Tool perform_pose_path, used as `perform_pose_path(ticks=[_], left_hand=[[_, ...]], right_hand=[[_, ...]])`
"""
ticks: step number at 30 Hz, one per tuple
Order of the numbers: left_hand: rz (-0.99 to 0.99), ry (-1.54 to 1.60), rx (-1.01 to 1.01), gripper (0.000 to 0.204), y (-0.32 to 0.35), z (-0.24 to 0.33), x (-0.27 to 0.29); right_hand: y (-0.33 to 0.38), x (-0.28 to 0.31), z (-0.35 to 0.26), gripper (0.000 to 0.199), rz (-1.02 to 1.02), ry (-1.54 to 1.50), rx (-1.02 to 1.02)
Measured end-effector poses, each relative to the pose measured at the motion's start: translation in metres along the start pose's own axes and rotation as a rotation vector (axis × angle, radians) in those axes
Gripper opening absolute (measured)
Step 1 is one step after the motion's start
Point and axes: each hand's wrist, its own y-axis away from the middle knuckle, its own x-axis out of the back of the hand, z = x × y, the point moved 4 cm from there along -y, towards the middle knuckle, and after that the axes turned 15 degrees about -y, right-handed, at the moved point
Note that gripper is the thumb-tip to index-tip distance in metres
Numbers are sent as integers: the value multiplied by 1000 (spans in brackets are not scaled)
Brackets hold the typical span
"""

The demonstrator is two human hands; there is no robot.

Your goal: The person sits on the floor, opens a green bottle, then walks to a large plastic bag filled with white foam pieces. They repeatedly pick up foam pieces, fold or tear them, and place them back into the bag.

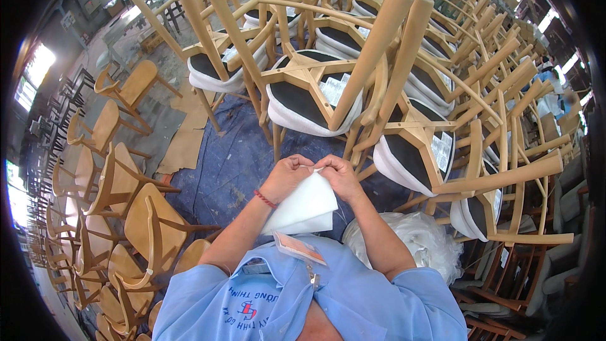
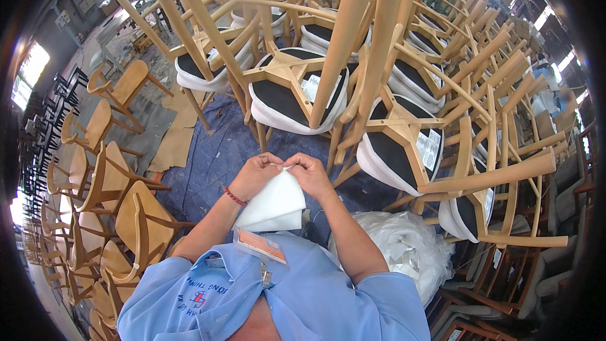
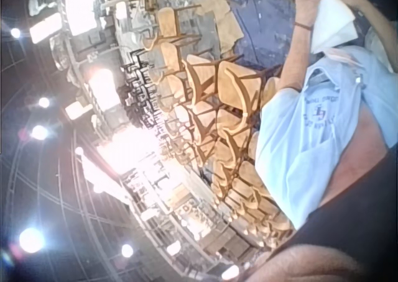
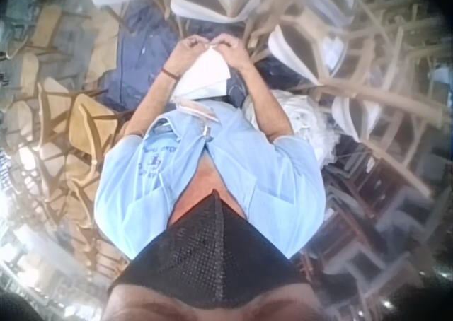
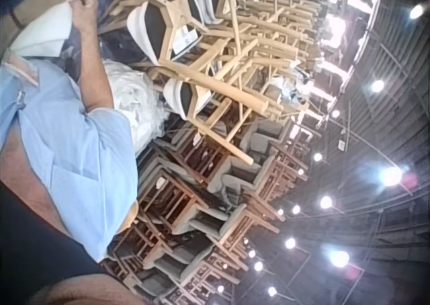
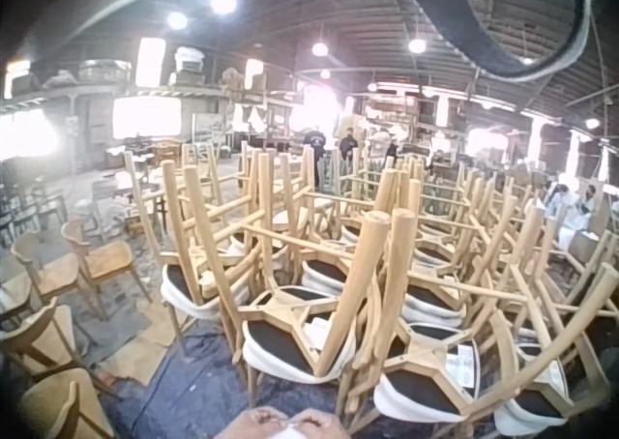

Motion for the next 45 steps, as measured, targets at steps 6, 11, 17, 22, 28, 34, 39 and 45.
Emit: perform_pose_path(ticks=[6,11,17,22,28,34,39,45], left_hand=[[99,-175,-73,11,1,4,-1],[143,-364,-208,20,3,2,1],[-40,-212,43,14,-4,-9,2],[21,-88,-25,10,-4,-17,0],[109,-135,-98,8,-2,-24,1],[19,-169,-118,12,2,-12,1],[-54,-180,36,16,-1,-10,11],[-133,-52,116,17,0,-13,6]], right_hand=[[3,-3,-1,12,54,-167,-115],[2,3,3,15,50,-153,-289],[3,5,9,13,97,-66,-221],[2,1,8,13,91,-78,-214],[2,-4,2,13,7,53,-195],[8,-3,13,11,50,-207,-93],[7,-4,12,9,67,-141,-64],[9,-1,11,10,68,-14,-108]])
